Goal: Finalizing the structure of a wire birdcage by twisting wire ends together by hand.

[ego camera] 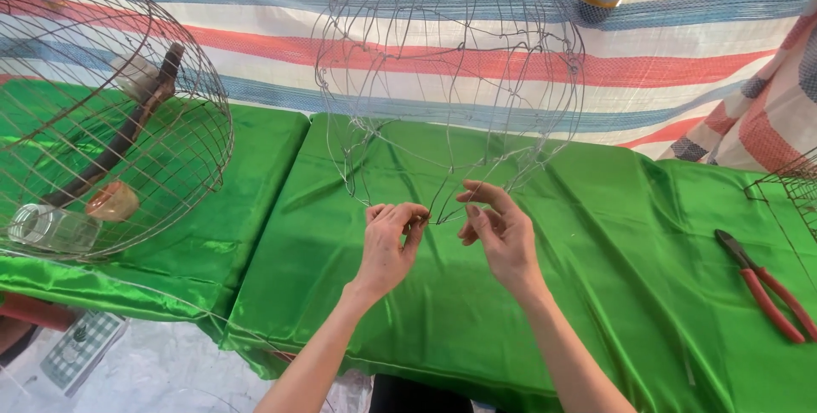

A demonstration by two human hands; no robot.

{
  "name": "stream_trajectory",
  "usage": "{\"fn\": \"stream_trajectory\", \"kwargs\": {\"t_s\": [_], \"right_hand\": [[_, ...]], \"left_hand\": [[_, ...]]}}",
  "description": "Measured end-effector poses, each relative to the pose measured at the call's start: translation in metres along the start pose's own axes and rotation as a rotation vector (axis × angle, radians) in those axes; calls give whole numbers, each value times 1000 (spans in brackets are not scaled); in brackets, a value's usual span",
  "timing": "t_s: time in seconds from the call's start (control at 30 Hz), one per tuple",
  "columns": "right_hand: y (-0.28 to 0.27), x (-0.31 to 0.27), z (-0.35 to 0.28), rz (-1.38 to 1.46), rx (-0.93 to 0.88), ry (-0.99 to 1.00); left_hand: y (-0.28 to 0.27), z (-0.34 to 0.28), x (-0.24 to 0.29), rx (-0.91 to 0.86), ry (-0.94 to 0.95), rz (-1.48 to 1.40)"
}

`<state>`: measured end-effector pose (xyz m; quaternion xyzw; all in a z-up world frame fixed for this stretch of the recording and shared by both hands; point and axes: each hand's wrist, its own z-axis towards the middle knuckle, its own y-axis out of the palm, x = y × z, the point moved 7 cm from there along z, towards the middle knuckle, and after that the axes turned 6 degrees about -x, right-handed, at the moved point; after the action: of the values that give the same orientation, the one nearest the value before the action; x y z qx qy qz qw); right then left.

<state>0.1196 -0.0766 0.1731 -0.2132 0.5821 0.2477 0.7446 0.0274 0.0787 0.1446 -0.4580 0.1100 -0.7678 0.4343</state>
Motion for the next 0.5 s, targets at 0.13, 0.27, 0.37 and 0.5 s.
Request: {"fn": "stream_trajectory", "kwargs": {"t_s": [0.13, 0.27, 0.37, 0.5], "right_hand": [[2, 5, 9, -11, -15, -16], [9, -1, 12, -80, -37, -56], [9, -15, 11, -229, -59, -79], [-18, -58, 5, -474, 125, -269]], "left_hand": [[-6, -7, 0, 13, 6, -15], [-12, -11, -3, 40, 0, -20], [-9, -16, -10, 61, -12, -53], [-11, -23, -22, 79, -53, -117]]}}
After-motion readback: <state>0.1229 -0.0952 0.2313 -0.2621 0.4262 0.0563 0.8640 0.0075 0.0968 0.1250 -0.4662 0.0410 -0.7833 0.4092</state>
